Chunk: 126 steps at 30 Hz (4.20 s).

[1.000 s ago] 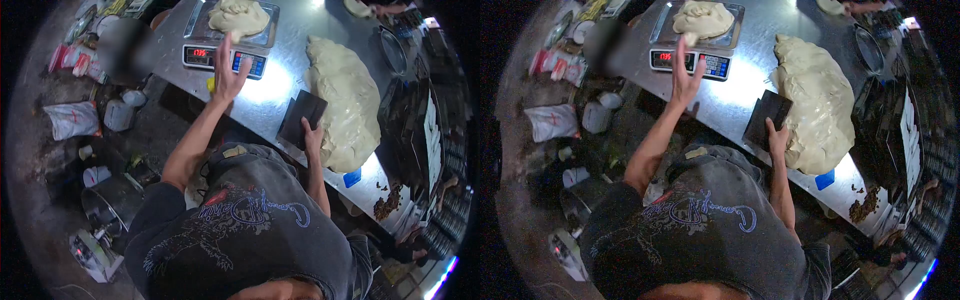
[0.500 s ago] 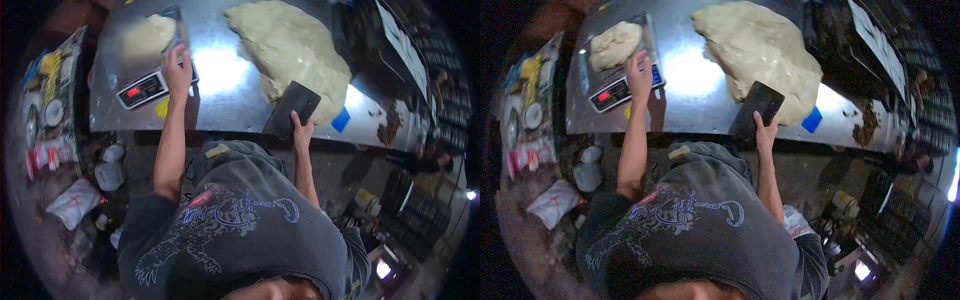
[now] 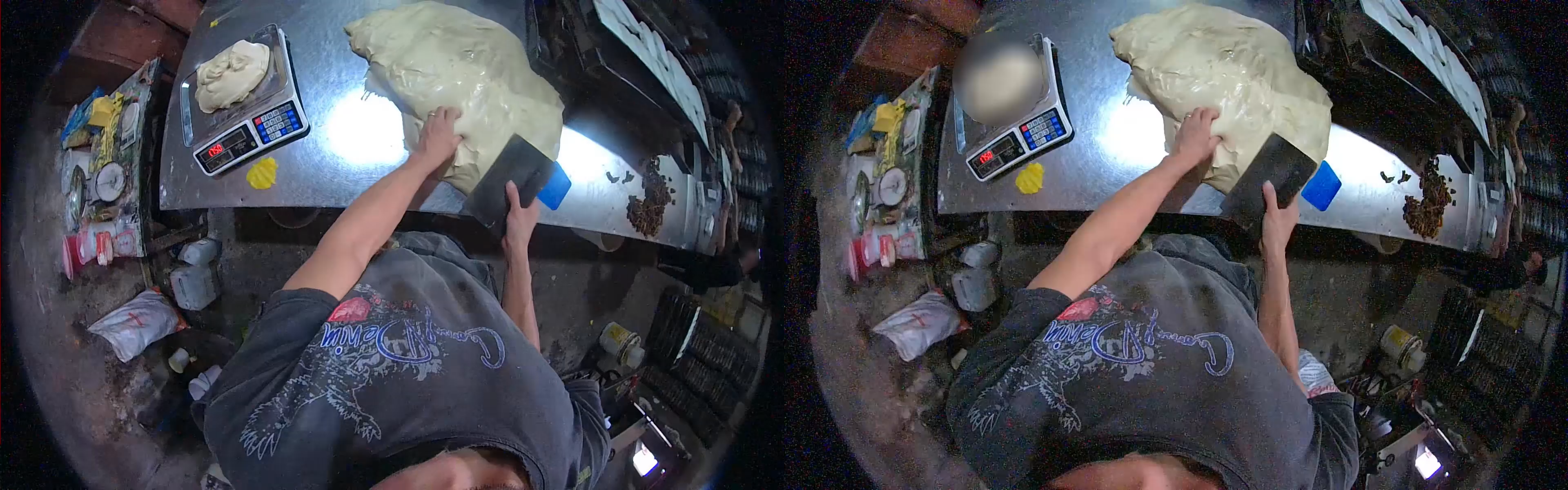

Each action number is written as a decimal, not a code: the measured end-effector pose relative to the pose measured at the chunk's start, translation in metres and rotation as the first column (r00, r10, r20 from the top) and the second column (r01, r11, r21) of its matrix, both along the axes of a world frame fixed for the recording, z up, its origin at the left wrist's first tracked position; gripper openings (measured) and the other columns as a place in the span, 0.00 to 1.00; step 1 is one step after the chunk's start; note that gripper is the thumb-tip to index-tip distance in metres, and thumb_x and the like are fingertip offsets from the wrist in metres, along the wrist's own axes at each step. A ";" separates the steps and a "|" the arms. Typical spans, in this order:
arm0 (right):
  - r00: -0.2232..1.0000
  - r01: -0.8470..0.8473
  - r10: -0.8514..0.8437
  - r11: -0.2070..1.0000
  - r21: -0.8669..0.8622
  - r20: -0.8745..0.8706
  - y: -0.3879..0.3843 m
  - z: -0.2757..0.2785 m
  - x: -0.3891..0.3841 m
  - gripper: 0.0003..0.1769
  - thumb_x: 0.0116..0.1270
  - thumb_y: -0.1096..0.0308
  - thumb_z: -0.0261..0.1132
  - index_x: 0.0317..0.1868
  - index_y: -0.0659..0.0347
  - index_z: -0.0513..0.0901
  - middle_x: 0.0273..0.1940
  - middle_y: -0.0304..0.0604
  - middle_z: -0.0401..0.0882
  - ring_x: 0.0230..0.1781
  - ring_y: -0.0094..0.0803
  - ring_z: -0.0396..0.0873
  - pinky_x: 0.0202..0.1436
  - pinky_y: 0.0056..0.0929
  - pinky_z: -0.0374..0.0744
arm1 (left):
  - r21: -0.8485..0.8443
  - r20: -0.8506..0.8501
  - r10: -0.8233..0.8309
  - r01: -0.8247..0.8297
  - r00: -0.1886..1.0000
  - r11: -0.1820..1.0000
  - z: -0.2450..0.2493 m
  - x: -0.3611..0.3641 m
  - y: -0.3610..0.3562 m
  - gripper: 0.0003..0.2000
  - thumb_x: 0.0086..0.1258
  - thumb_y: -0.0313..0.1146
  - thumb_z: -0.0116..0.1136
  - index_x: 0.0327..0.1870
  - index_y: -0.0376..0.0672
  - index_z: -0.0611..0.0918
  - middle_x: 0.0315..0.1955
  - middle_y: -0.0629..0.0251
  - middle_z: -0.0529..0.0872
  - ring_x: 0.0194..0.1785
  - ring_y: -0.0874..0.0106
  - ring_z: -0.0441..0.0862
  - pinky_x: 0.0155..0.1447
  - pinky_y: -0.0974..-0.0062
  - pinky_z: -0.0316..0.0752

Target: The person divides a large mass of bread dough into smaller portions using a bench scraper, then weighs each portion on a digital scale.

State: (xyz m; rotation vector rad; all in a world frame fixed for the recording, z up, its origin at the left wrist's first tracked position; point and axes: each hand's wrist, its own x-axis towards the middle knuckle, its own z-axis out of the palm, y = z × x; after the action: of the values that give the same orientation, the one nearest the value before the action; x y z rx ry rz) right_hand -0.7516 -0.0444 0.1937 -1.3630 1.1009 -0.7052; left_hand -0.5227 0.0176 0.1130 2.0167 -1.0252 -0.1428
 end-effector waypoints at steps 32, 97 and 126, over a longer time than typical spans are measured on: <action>0.910 -0.413 0.413 0.911 0.000 -0.047 0.070 0.006 0.185 0.25 0.68 0.64 0.73 0.59 0.70 0.79 0.51 0.48 0.84 0.48 0.34 0.82 0.54 0.33 0.80 | -0.674 0.083 0.776 -0.538 0.625 0.506 0.163 0.238 0.296 0.29 0.78 0.45 0.56 0.75 0.43 0.68 0.68 0.45 0.70 0.74 0.56 0.66 0.73 0.58 0.69; 0.914 -0.371 0.324 0.911 -0.181 -0.243 0.009 -0.002 0.128 0.32 0.71 0.56 0.71 0.63 0.75 0.76 0.56 0.55 0.83 0.55 0.41 0.80 0.62 0.38 0.75 | -0.480 0.288 0.660 -0.492 0.693 0.726 0.116 0.191 0.211 0.32 0.71 0.46 0.64 0.73 0.45 0.69 0.65 0.59 0.80 0.74 0.58 0.68 0.76 0.53 0.58; 0.522 -0.581 0.529 -0.354 -0.733 -0.669 0.318 -0.040 0.568 0.27 0.63 0.63 0.66 0.61 0.60 0.75 0.48 0.52 0.81 0.47 0.50 0.83 0.52 0.45 0.79 | 0.155 0.197 0.391 -0.422 0.899 0.893 0.040 0.276 0.406 0.11 0.70 0.29 0.56 0.44 0.32 0.86 0.44 0.50 0.86 0.50 0.52 0.84 0.57 0.57 0.78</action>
State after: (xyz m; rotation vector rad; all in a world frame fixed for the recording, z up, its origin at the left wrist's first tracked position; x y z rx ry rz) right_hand -0.1831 0.2739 0.1535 -2.8540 -0.6155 -0.5566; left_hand -0.2470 0.4234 0.1533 2.4099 -0.6785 0.1545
